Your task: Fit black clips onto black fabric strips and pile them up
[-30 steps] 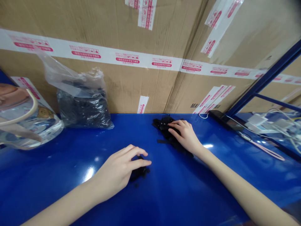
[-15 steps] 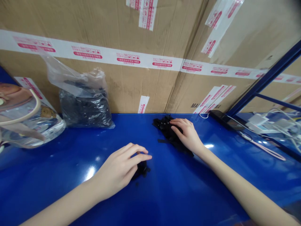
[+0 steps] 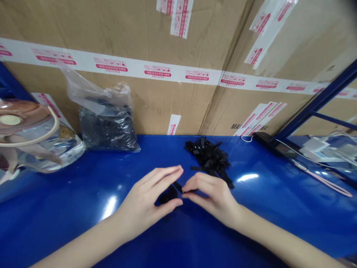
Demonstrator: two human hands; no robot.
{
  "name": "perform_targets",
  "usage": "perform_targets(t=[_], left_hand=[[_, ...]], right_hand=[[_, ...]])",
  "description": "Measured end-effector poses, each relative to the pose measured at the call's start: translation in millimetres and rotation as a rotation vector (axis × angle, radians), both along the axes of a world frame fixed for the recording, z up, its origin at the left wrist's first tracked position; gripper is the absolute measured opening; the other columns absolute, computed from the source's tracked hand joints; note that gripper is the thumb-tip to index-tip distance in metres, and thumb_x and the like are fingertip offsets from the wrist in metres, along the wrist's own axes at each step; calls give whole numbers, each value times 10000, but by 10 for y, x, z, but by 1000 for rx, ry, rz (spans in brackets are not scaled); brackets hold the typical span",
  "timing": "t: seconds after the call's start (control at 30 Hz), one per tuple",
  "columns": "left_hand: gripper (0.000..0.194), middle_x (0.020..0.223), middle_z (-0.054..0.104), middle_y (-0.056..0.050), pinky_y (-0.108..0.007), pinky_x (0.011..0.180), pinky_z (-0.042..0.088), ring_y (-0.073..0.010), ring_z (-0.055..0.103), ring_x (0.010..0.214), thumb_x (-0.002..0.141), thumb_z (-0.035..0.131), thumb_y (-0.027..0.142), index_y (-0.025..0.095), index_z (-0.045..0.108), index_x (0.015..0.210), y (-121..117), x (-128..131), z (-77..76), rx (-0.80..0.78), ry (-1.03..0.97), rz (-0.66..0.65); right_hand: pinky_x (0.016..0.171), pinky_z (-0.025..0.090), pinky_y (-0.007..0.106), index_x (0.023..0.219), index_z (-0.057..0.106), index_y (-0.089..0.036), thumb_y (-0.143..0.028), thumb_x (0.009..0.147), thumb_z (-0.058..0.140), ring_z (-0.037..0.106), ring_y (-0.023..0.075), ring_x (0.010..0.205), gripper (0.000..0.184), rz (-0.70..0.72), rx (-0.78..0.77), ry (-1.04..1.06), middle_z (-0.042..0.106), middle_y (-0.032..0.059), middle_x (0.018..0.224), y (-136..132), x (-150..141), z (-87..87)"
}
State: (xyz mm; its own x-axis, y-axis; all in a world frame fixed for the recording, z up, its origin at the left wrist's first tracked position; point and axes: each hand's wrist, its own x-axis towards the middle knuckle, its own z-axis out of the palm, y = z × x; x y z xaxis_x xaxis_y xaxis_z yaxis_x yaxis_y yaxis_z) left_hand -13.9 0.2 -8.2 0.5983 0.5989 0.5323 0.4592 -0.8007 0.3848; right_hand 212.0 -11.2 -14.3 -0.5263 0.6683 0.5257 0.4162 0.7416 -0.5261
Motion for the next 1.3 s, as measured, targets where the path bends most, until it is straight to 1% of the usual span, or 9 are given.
perform_targets(t=[0.07, 0.13, 0.47, 0.7, 0.9, 1.0, 1.1, 1.2, 1.3], left_hand=[[200, 1101, 706, -48, -317, 883, 518, -193, 630, 1013, 924, 578, 243, 217, 655, 1106, 4, 24, -14, -91, -4, -69], [143, 954, 738, -16, -281, 806, 524, -163, 656, 886, 932, 555, 183, 212, 695, 941, 9, 43, -24, -180, -18, -117], [148, 834, 731, -5, -218, 712, 513, -126, 666, 757, 878, 580, 98, 182, 701, 864, 15, 48, 31, -287, -177, -128], [168, 779, 725, -3, -250, 673, 477, -132, 633, 689, 863, 550, 83, 183, 678, 820, 9, 39, 24, -169, -83, -124], [125, 779, 717, 18, -249, 659, 445, -128, 630, 689, 856, 574, 93, 190, 637, 810, 6, 21, -12, -81, 18, -135], [110, 698, 669, 24, -251, 618, 425, -131, 601, 645, 854, 609, 163, 185, 602, 746, -45, 57, -78, -24, 65, -164], [120, 692, 645, 11, -264, 642, 436, -136, 577, 631, 850, 551, 111, 176, 602, 762, -89, 85, -111, 57, 69, -177], [104, 721, 650, 12, -243, 637, 435, -126, 574, 650, 853, 576, 117, 174, 601, 770, -81, 60, -47, -90, -13, -119], [107, 733, 637, 16, -215, 646, 440, -112, 571, 676, 861, 579, 125, 176, 623, 778, -44, 18, 41, -275, -125, -59]], right_hand=[[751, 526, 246, 1013, 645, -185, -215, 950, 527, 627, 126, 834, 137, 59, 52, -60, 667, 48, 917, -51, -33, -14], [733, 515, 239, 1022, 651, -191, -213, 955, 517, 613, 118, 823, 151, 61, 80, -77, 662, 46, 922, -58, -37, -25], [742, 482, 292, 937, 654, -189, -193, 928, 568, 593, 133, 769, 87, 5, 116, -40, 671, 31, 857, -24, -58, 24], [752, 454, 291, 896, 652, -186, -206, 933, 563, 559, 124, 766, 99, -29, 186, -107, 635, 32, 863, -45, -57, 1], [636, 396, 262, 822, 642, -167, -189, 959, 500, 506, 121, 699, 198, -42, 360, -198, 626, 33, 815, -78, -77, 5], [631, 386, 266, 866, 648, -155, -153, 971, 454, 504, 131, 705, 220, -23, 468, -219, 626, 44, 814, -90, -72, -9], [637, 394, 271, 900, 648, -149, -135, 965, 455, 506, 135, 700, 204, -14, 523, -233, 631, 49, 816, -96, -58, -11], [642, 418, 261, 955, 645, -151, -124, 942, 504, 526, 133, 709, 144, -56, 488, -192, 631, 45, 810, -93, -60, 24], [730, 464, 276, 1023, 637, -149, -179, 913, 582, 573, 150, 816, 127, -93, 385, -115, 643, 68, 900, -80, -79, 67]])
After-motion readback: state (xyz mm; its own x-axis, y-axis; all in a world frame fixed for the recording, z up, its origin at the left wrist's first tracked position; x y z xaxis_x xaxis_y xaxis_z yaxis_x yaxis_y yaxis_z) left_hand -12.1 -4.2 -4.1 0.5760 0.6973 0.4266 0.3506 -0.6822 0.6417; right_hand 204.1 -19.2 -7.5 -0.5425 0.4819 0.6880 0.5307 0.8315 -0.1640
